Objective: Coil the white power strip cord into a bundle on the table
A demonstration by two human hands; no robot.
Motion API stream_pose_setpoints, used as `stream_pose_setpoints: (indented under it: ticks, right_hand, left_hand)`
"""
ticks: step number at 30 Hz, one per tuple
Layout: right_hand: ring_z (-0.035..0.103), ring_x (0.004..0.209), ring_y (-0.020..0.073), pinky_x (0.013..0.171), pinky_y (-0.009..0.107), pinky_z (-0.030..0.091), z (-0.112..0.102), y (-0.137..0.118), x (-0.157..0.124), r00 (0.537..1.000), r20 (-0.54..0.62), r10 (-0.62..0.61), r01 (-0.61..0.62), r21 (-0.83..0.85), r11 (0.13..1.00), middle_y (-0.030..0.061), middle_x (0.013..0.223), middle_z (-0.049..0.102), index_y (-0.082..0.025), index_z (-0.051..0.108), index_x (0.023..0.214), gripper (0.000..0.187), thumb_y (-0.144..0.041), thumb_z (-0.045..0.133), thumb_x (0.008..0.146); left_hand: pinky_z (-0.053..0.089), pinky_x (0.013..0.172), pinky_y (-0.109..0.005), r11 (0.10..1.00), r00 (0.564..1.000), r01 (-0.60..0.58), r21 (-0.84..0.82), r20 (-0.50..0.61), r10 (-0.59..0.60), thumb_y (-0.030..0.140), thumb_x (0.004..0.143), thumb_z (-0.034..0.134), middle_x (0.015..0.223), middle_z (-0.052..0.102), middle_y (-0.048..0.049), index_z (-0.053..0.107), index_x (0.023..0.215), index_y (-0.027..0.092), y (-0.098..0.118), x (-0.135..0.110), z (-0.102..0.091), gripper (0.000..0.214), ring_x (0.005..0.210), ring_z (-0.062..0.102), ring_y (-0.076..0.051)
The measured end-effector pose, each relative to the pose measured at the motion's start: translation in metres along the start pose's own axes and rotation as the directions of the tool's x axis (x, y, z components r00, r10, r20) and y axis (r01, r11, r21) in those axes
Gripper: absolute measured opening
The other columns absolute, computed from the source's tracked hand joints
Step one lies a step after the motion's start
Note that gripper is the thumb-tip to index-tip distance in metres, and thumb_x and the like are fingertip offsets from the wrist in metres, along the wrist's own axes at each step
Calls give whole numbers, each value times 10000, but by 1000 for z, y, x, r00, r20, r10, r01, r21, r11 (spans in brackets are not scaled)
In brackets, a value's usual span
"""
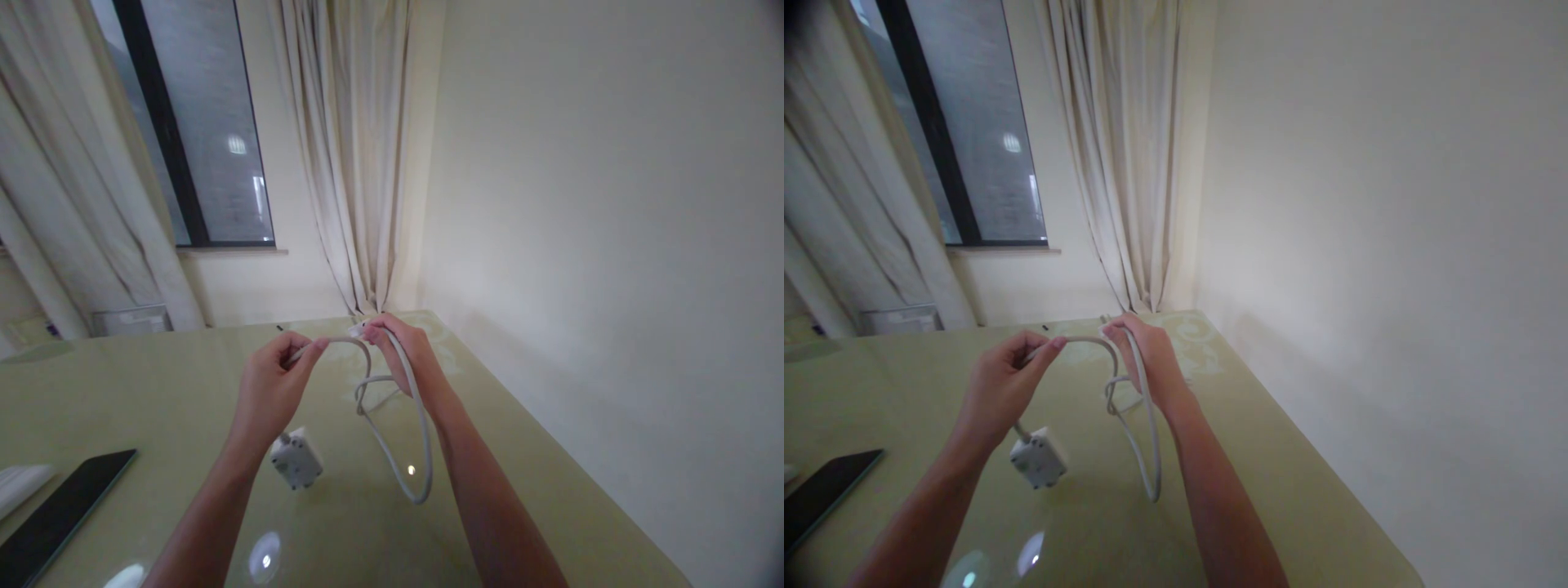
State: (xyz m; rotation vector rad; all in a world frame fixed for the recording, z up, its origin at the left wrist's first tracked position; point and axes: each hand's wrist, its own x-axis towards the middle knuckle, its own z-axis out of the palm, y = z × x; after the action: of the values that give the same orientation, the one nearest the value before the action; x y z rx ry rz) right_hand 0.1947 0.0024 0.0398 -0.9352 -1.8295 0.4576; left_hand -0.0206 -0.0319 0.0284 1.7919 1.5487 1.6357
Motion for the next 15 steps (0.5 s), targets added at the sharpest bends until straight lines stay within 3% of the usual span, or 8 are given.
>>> stream_pose_setpoints:
  ticks: [3,6,10,15]
  right_hand:
    - [731,901,232,828,314,477,-9,9,0,995,37,94,-83,-230,970,68,918,790,-232,779,968,590,-644,364,1050]
    - [724,822,247,779,326,467,-7,21,0,964,169,206,-134,-360,923,94,830,780,-219,779,811,735,-706,276,1034]
    - [708,723,220,719,312,468,10,33,-1,908,322,270,-196,-242,950,91,743,766,-192,804,825,811,-741,238,1018]
    - [609,529,163,606,282,452,22,40,-2,889,367,273,-284,-24,958,65,537,670,-173,771,668,819,-778,314,977]
  left_hand:
    - [260,496,-238,992,996,83,-97,-25,-86,611,845,702,603,519,36,685,789,185,-7,3,-2,430,537,410,-109]
    - [235,487,-233,976,992,102,-193,-51,-113,591,845,714,618,503,42,677,799,187,-11,4,-1,408,534,372,-99]
    - [242,478,-233,959,992,111,-260,-33,-124,552,884,665,615,476,49,659,832,194,-9,4,5,362,520,345,-100]
    - [331,509,-245,985,1000,14,-174,5,-14,474,924,593,715,549,27,633,1030,203,-11,5,9,294,575,448,-136]
